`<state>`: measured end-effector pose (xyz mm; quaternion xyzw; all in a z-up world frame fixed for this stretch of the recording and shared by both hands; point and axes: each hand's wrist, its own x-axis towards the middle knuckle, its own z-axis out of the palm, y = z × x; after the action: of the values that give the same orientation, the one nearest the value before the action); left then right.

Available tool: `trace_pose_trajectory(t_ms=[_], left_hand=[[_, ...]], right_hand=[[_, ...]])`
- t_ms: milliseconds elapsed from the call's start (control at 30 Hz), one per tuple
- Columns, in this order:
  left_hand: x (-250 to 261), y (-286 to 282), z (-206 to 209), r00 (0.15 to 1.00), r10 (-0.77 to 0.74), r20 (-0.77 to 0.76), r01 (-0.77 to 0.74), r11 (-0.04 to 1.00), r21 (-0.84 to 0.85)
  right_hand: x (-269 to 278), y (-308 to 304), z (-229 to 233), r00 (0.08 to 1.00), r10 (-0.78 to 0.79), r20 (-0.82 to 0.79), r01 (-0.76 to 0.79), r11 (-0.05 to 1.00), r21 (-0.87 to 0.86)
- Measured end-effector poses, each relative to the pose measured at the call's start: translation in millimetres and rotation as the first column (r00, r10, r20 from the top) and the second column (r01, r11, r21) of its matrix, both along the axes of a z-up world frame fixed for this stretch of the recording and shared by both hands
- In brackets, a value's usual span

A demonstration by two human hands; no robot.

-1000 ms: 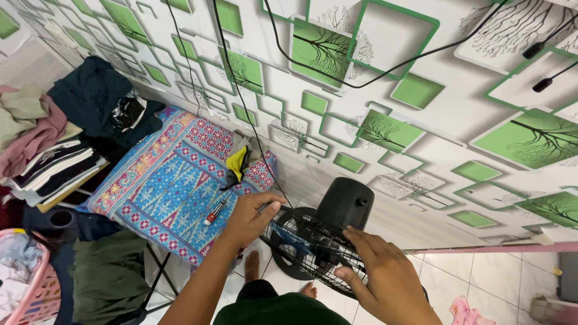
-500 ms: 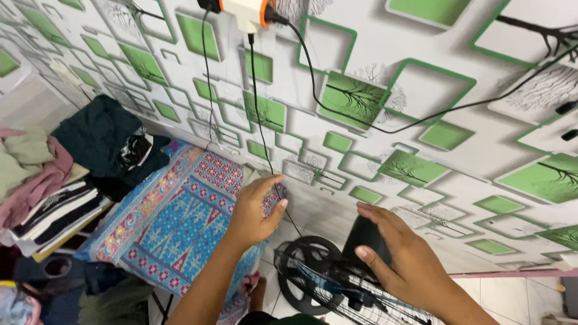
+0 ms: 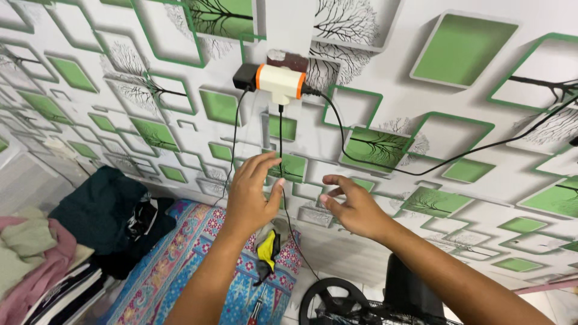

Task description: The person unplugs a standing fan, removes the front grille and fan blades, then uses a screwdriver to loosen and remove the central hub nut. The removed parts are placed on a nearby table.

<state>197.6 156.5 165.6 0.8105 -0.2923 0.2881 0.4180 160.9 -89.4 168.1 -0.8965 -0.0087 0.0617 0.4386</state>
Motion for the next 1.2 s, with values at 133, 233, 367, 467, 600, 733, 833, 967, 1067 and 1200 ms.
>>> trace_pose_trajectory(t_ms=[133, 233, 367, 467, 600, 733, 833, 967, 1067, 1200], left_hand=[[29.0, 3.6, 23.3, 0.993, 0.000, 0.118, 0.001, 1.000, -0.009], [48.1, 1.7, 38.5, 0.969, 0.015, 0.247, -0.019, 1.000, 0.012], [69.9, -4.3, 54.3, 0.935, 0.025, 0.353, -0.044, 0.998, 0.047], [88.6, -7.4, 67.1, 0.918, 0.030, 0.396, -0.056, 0.997, 0.054], [113.6, -9.2, 82.2, 0.929, 0.004, 0.370, -0.026, 0.998, 0.055], [126.7, -10.5, 91.0, 0.964, 0.016, 0.264, -0.037, 0.996, 0.078], [131.6, -14.9, 96.6, 0.970, 0.046, 0.240, -0.066, 0.995, 0.074], [131.2, -22.1, 103.0, 0.936, 0.129, 0.329, -0.174, 0.978, 0.112], [130.0, -28.0, 107.4, 0.908, 0.191, 0.372, -0.272, 0.946, 0.177], [129.0, -28.7, 107.6, 0.902, 0.200, 0.382, -0.300, 0.928, 0.221]], right_hand=[[50.2, 25.1, -16.1, 0.982, -0.065, 0.176, 0.044, 0.992, 0.120], [89.6, 36.5, -30.2, 0.920, -0.076, 0.385, 0.001, 0.981, 0.193], [132.0, 48.9, -46.3, 0.909, -0.140, 0.393, 0.018, 0.954, 0.300], [154.4, 60.1, -51.6, 0.906, -0.161, 0.391, 0.012, 0.934, 0.356], [169.7, 72.9, -53.4, 0.872, -0.199, 0.447, -0.013, 0.904, 0.428], [178.8, 79.5, -48.8, 0.880, -0.236, 0.412, 0.019, 0.885, 0.466], [183.8, 81.0, -45.1, 0.876, -0.249, 0.414, 0.011, 0.867, 0.498], [189.9, 83.0, -37.7, 0.869, -0.260, 0.421, -0.018, 0.834, 0.552], [189.6, 85.0, -33.3, 0.883, -0.275, 0.379, 0.002, 0.811, 0.585], [188.7, 87.0, -31.7, 0.895, -0.285, 0.343, 0.013, 0.785, 0.619]])
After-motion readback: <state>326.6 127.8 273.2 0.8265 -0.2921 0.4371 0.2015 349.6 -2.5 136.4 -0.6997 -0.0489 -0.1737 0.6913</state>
